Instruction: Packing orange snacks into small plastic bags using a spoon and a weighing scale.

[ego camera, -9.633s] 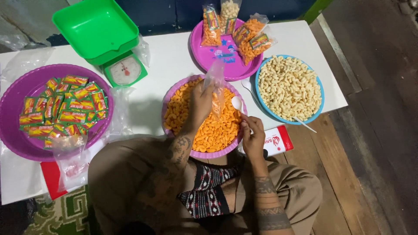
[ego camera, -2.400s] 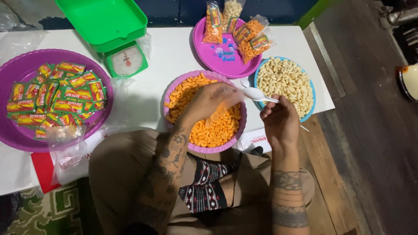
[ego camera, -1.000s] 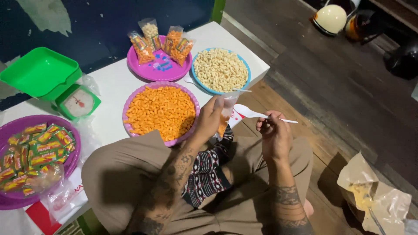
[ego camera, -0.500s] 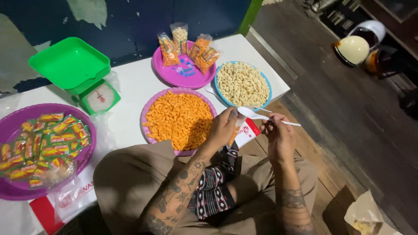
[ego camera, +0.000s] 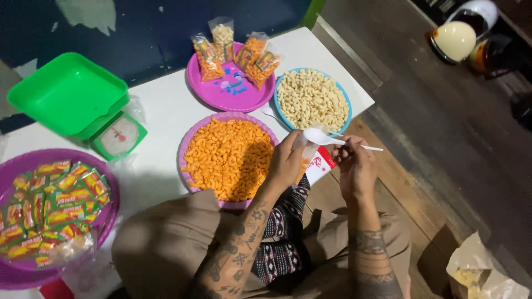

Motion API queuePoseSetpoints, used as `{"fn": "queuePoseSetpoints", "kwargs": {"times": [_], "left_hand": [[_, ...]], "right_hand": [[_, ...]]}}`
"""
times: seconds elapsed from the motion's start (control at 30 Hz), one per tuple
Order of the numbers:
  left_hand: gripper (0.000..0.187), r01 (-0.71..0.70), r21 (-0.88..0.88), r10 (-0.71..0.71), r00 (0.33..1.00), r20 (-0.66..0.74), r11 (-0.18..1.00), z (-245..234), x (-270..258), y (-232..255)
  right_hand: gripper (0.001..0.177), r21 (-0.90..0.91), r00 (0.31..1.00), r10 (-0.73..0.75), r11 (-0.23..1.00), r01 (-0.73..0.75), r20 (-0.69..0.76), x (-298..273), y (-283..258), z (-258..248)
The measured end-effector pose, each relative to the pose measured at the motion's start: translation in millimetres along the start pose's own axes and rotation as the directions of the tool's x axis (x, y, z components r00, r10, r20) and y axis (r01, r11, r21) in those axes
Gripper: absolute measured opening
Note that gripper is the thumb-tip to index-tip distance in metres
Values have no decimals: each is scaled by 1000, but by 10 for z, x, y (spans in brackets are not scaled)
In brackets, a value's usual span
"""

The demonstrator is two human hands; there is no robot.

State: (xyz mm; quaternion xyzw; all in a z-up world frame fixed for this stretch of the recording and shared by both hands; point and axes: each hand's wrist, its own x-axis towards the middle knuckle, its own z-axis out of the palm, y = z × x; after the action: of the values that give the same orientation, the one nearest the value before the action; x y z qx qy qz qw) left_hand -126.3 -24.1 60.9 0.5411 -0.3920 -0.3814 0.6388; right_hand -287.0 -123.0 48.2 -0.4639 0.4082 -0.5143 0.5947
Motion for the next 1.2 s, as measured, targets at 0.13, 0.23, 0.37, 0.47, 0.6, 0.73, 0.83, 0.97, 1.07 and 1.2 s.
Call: {"fn": "queuePoseSetpoints", "kwargs": {"times": [0.13,0.23,0.37,0.47,0.6,0.73,0.83,0.97,1.07,1.2], "left_hand": [[34,-60,-68,62,998,23,996,63,136,-347],[30,-93,-86,97,994,46,992,164,221,-538],[30,-117,-81,122,991,60,990,293,140,-396],[35,-59,92,50,994,98,994,433,36,-443],[36,8,125,-16,998,66,992,770,-305,-750],[41,80,155,-87,996,35,985,1089,-734,-519],[31,-10,109,7,999,33,994,1222,-936,-541],[23,-102,75,96,992,85,992,1376,-986,-884],[24,-203,151,189,977,102,967,1492,-839,-600],[20,-211,85,205,976,77,974,1625,-515,-445]], "right_hand": [[15,50,999,37,998,-37,-9,23,188,-95],[13,71,997,60,996,-57,-41,29,304,-270],[12,58,997,56,997,-54,-43,-7,188,-501],[13,45,998,47,998,-45,-31,-76,184,-796],[18,100,998,58,993,-57,-11,-480,398,-1238],[21,96,997,63,994,-59,-42,-878,292,-1481],[22,60,999,24,998,-23,-21,-1006,262,-1632],[22,66,996,-52,996,57,-67,-1068,198,-1801],[23,79,987,-118,989,127,-106,-1036,-63,-1746],[24,85,980,-163,981,173,-115,-734,-211,-1691]]}}
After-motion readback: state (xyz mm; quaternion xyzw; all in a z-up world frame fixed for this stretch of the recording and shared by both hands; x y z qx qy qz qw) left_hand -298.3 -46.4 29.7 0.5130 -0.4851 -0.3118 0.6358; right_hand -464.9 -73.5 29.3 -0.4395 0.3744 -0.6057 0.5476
